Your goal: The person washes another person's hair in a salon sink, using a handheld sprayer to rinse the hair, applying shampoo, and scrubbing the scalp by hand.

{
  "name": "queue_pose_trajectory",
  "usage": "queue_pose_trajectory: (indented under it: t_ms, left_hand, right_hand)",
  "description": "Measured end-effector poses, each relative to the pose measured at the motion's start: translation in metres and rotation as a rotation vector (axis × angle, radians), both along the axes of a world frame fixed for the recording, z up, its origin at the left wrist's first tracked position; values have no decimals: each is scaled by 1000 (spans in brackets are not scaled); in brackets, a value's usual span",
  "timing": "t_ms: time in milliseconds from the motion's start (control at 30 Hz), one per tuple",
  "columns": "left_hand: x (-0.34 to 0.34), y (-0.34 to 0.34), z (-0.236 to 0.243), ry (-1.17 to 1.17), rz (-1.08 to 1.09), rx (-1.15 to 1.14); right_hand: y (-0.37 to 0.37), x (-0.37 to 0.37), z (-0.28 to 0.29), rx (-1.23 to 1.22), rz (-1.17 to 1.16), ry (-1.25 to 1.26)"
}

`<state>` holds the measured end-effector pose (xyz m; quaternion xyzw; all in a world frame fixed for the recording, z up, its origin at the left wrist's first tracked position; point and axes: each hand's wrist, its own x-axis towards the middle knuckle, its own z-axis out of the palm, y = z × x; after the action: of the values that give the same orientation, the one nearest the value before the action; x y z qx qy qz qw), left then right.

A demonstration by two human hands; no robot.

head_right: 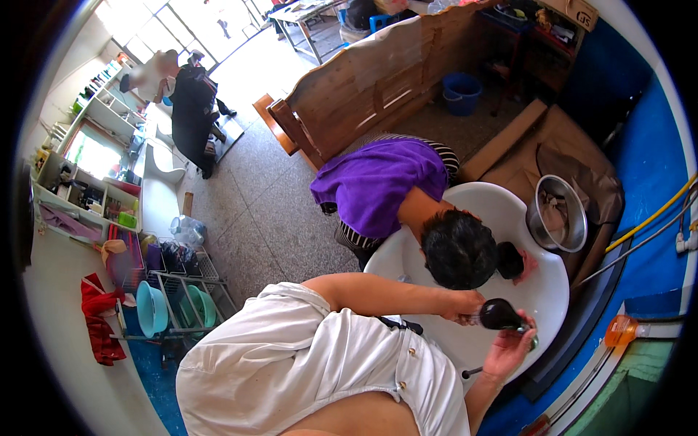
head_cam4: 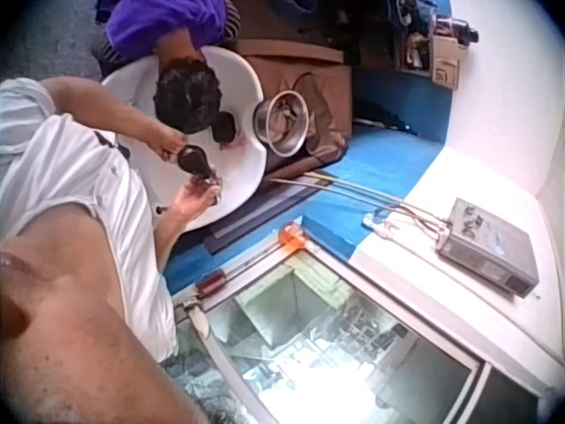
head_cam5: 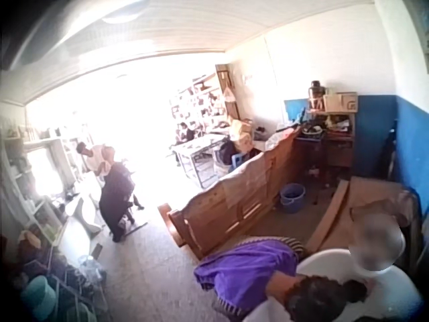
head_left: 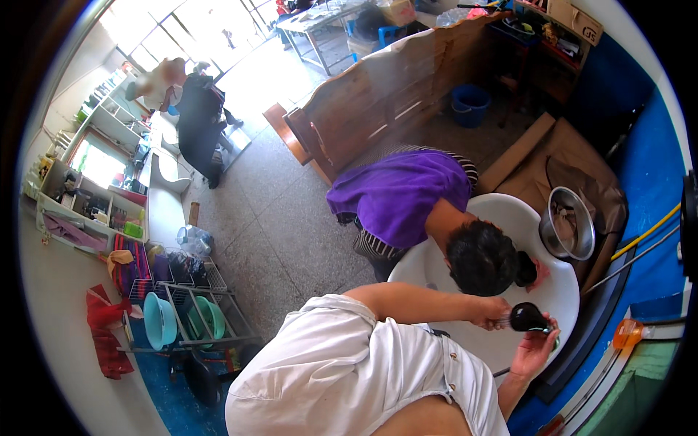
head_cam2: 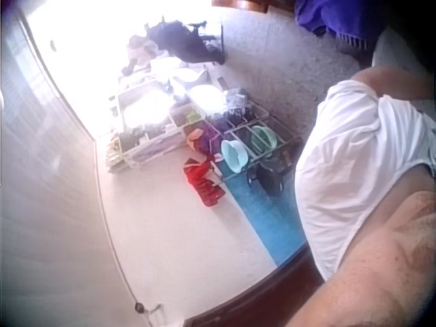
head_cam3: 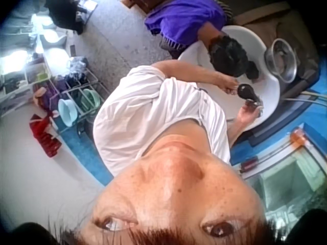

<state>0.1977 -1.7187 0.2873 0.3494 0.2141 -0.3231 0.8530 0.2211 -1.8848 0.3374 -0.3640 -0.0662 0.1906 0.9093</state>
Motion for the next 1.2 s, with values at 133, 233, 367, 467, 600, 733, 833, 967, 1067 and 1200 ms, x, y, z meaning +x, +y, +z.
queue_pose_trajectory:
  t_ms: [133, 233, 367, 467, 600, 733, 833, 967, 1067, 1200]
  left_hand:
    - [-2, -7, 1, -105, -195, 110]
    - [-5, -3, 10, -221, -322, 271]
    - [-5, -4, 3, -391, -320, 439]
    - [-9, -10, -42, -700, -113, 227]
    - [-11, -10, -36, -810, -156, 334]
    - [-1, 8, -5, -328, -404, 452]
    - [0, 8, -13, -219, -255, 239]
    - [-5, 10, 2, -399, -54, 90]
    - [3, 21, 13, -239, -143, 112]
    - [11, 45, 6, -228, 220, -128]
  right_hand:
    - [13, -12, -5, 56, 48, 45]
    - [0, 5, -9, -61, -86, 17]
    - [-2, 2, 0, -106, -94, 34]
    - [30, -22, 6, 24, 100, 84]
    - [26, -15, -6, -29, 99, 98]
    - [0, 7, -4, -142, -81, 66]
    - [12, 3, -4, -79, 30, 33]
    - [35, -5, -1, 2, 139, 17]
    - [33, 22, 2, -9, -49, 34]
    - [62, 31, 24, 35, 48, -17]
